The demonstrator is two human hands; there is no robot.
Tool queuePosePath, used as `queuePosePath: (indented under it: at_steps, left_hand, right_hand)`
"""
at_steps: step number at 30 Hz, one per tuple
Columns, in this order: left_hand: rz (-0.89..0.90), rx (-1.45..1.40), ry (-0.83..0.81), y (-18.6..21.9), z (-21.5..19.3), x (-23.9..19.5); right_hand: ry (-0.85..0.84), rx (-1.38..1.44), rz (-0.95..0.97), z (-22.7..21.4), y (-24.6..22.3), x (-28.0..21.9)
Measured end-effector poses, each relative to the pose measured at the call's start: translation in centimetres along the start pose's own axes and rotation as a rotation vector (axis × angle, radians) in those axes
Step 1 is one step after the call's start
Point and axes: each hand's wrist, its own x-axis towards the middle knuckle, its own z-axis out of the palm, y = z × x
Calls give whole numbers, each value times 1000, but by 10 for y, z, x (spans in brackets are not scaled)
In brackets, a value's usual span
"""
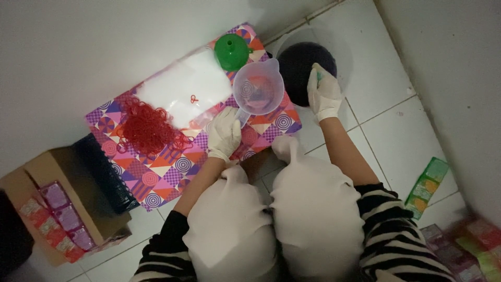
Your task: The person sits on the floor and stirs a dark liquid in a bucket using a green ladle. They repeatedly scoop the liquid and pour it into a clear plastic measuring cup placed on a patterned mat.
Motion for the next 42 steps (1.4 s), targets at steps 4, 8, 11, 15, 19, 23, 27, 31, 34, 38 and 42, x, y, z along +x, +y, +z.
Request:
queuePosePath:
  at_steps: [4,8,11,15,19,23,27,31,34,38,42]
  left_hand:
    - [-7,4,-27,0,-3,1]
    - [10,50,3,-1,1,-1]
    - [6,46,11,9,-7,2]
    - [17,0,-13,0,-3,1]
    - [25,20,-6,1,-5,1]
    - [7,-13,-29,10,-11,6]
    - [-14,23,-24,8,-6,5]
    - [4,15,-22,-1,2,0]
    - [1,46,-4,-2,4,-1]
    - [-8,50,-17,-6,5,-3]
    - [-5,71,-28,-8,5,-5]
  right_hand:
    - [-127,-20,44,-7,-7,4]
    - [-342,-65,49,-13,-15,5]
    - [-375,-81,-14,-8,-10,6]
    - [-381,-124,6,-21,-42,2]
    - [-344,-76,18,-14,-13,9]
    - [-47,-150,-3,-2,-3,2]
    - [156,-394,-111,12,25,11]
    - [136,-333,-73,2,3,5]
    - [80,-124,-79,1,0,5]
    - [-150,168,38,-4,3,7]
    - [-367,120,151,-11,-12,7]
